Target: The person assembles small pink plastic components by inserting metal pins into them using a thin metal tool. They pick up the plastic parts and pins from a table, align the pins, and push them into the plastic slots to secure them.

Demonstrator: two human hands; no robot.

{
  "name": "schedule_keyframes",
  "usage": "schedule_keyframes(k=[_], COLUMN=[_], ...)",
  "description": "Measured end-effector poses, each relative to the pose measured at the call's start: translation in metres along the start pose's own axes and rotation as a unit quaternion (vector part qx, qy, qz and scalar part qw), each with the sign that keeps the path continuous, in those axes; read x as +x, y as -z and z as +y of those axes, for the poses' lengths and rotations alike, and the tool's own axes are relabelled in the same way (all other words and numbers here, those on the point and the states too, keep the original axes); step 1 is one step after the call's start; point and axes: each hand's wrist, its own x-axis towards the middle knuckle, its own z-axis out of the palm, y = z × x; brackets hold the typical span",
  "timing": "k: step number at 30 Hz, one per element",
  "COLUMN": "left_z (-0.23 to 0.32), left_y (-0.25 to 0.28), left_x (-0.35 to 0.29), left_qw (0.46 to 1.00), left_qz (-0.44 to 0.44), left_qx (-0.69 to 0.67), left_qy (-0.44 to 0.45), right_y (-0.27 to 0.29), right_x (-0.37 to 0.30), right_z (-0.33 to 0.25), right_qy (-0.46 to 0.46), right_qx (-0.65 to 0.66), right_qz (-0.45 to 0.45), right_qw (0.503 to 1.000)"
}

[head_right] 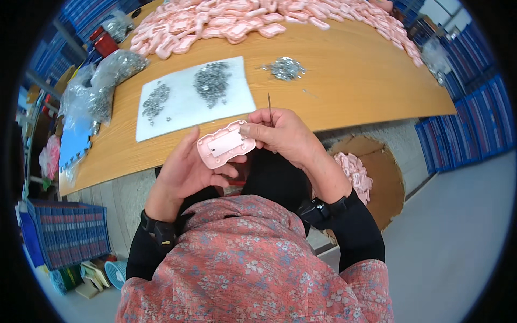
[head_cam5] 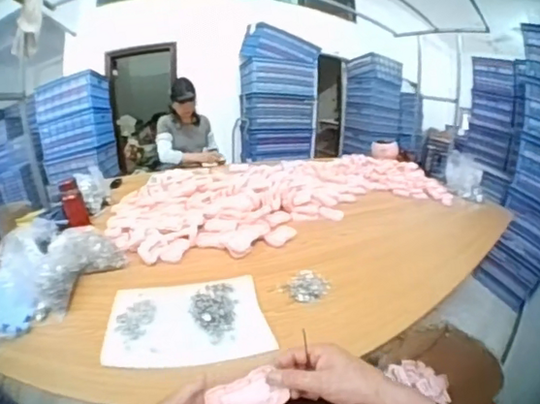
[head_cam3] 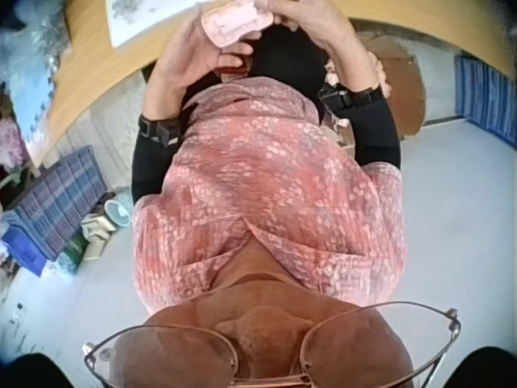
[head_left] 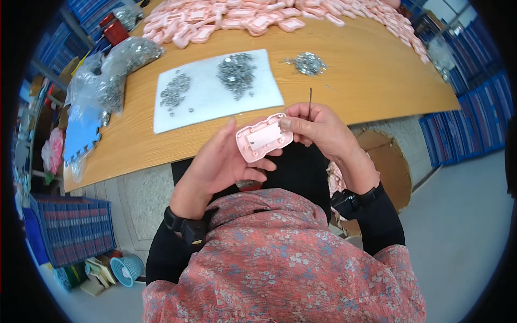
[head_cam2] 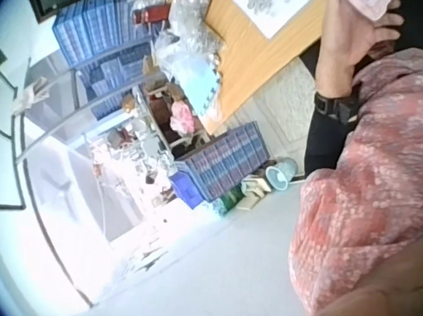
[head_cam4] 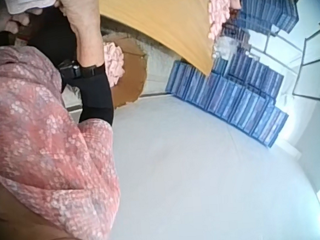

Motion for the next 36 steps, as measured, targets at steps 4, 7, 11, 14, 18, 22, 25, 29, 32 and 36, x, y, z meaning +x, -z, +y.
schedule_keyframes(k=[4,7,11,14,18,22,25,29,32,36], left_z=[-0.003,-0.003,0.007,0.029,0.073,0.134,0.183,0.241,0.245,0.248], left_y=[-0.001,0.000,-0.005,-0.014,-0.017,0.011,0.051,0.129,0.167,0.151], left_x=[-0.001,0.000,0.005,0.005,0.003,0.030,0.059,0.100,0.153,0.164], left_qw=[0.997,0.993,0.985,0.977,0.929,0.826,0.624,0.472,0.333,0.258], left_qz=[0.036,0.072,0.094,0.095,0.141,0.206,0.320,0.378,0.330,0.460], left_qx=[0.070,0.089,0.144,0.189,0.341,0.518,0.690,0.762,0.814,0.838], left_qy=[0.012,0.024,0.020,0.024,-0.007,-0.075,-0.177,-0.232,-0.343,-0.137], right_y=[0.039,0.071,0.141,0.216,0.223,0.184,0.122,0.099,0.136,0.122], right_x=[-0.025,-0.043,-0.091,-0.129,-0.129,-0.076,-0.024,0.029,0.051,0.057], right_z=[0.019,0.033,0.071,0.136,0.122,0.080,0.036,0.023,0.058,0.048], right_qy=[-0.028,-0.053,-0.090,-0.060,-0.052,0.065,0.155,0.218,0.074,0.167], right_qx=[-0.026,-0.048,-0.072,-0.210,-0.169,-0.222,-0.323,-0.333,-0.356,-0.237], right_qz=[0.058,0.081,0.167,0.355,0.458,0.429,0.350,0.281,0.361,0.273], right_qw=[0.998,0.994,0.979,0.909,0.871,0.873,0.866,0.873,0.859,0.917])
